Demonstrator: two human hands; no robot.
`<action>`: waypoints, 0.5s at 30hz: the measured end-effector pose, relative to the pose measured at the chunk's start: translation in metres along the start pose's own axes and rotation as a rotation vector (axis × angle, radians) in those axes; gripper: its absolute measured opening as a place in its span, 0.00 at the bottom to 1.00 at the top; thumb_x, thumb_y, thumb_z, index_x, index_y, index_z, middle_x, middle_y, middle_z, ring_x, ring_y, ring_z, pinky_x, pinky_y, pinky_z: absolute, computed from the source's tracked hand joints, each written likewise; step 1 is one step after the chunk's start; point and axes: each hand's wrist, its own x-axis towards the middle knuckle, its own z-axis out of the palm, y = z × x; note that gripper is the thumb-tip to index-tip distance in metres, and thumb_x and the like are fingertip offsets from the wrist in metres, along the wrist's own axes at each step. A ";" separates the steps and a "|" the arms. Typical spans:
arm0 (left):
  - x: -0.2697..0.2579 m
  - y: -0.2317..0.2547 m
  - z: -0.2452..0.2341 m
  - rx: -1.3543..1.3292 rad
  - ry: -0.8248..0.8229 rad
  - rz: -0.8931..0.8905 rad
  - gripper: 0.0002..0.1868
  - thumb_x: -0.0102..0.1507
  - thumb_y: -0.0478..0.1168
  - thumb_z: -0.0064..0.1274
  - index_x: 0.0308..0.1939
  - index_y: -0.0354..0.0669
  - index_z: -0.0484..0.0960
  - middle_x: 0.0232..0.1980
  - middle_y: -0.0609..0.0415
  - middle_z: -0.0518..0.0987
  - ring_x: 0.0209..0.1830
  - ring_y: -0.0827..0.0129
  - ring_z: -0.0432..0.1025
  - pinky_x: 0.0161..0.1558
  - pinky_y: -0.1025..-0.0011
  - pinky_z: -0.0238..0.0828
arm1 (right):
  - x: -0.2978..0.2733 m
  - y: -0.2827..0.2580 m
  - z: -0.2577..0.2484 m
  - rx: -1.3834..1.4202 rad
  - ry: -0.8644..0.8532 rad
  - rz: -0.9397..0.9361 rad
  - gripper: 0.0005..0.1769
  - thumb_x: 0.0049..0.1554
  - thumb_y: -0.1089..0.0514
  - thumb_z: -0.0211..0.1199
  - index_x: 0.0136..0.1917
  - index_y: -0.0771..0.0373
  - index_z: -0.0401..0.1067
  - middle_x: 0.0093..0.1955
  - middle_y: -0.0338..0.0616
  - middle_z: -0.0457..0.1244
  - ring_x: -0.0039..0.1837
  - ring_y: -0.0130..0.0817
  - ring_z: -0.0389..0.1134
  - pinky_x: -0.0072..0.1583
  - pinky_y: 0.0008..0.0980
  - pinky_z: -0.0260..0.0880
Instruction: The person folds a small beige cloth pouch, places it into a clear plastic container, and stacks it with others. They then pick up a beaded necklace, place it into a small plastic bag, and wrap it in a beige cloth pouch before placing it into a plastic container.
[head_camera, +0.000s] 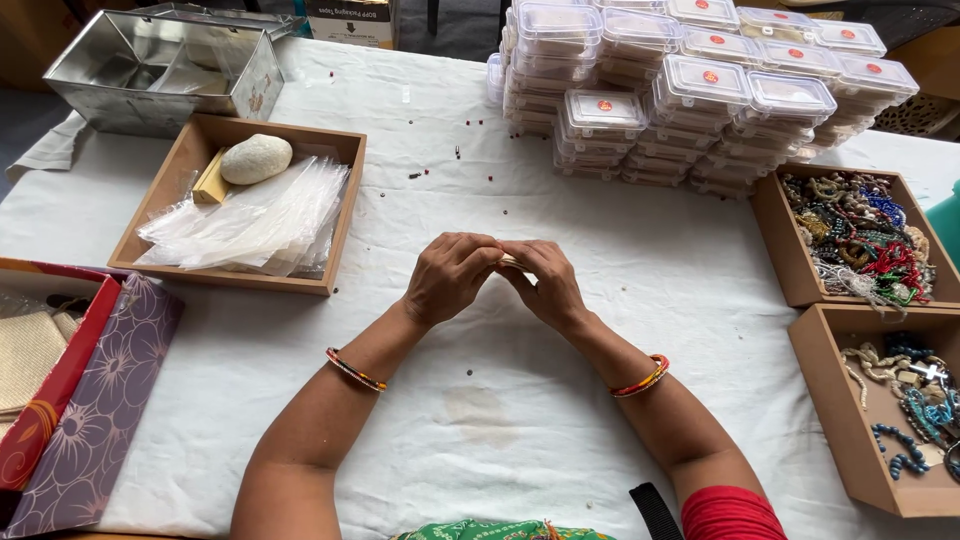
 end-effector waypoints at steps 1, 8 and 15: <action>0.000 -0.001 -0.001 -0.001 0.000 -0.001 0.06 0.69 0.43 0.55 0.46 0.48 0.77 0.45 0.58 0.81 0.44 0.68 0.77 0.48 0.68 0.73 | 0.005 -0.008 -0.008 0.000 -0.001 0.001 0.18 0.59 0.56 0.71 0.61 0.59 0.76 0.58 0.35 0.70 0.59 0.34 0.72 0.61 0.41 0.71; -0.014 -0.023 0.012 0.322 -0.169 0.253 0.01 0.66 0.38 0.54 0.41 0.49 0.78 0.42 0.60 0.79 0.44 0.70 0.77 0.57 0.65 0.72 | 0.002 0.001 -0.012 -0.533 -0.010 -0.237 0.12 0.58 0.61 0.68 0.57 0.58 0.77 0.54 0.38 0.69 0.58 0.35 0.71 0.62 0.41 0.70; -0.012 -0.033 0.008 0.246 -0.280 0.298 0.06 0.63 0.40 0.53 0.42 0.47 0.82 0.43 0.55 0.80 0.41 0.66 0.78 0.45 0.66 0.75 | 0.015 -0.025 -0.024 -0.479 -0.152 -0.388 0.20 0.58 0.59 0.60 0.63 0.67 0.71 0.67 0.51 0.66 0.68 0.43 0.68 0.69 0.45 0.67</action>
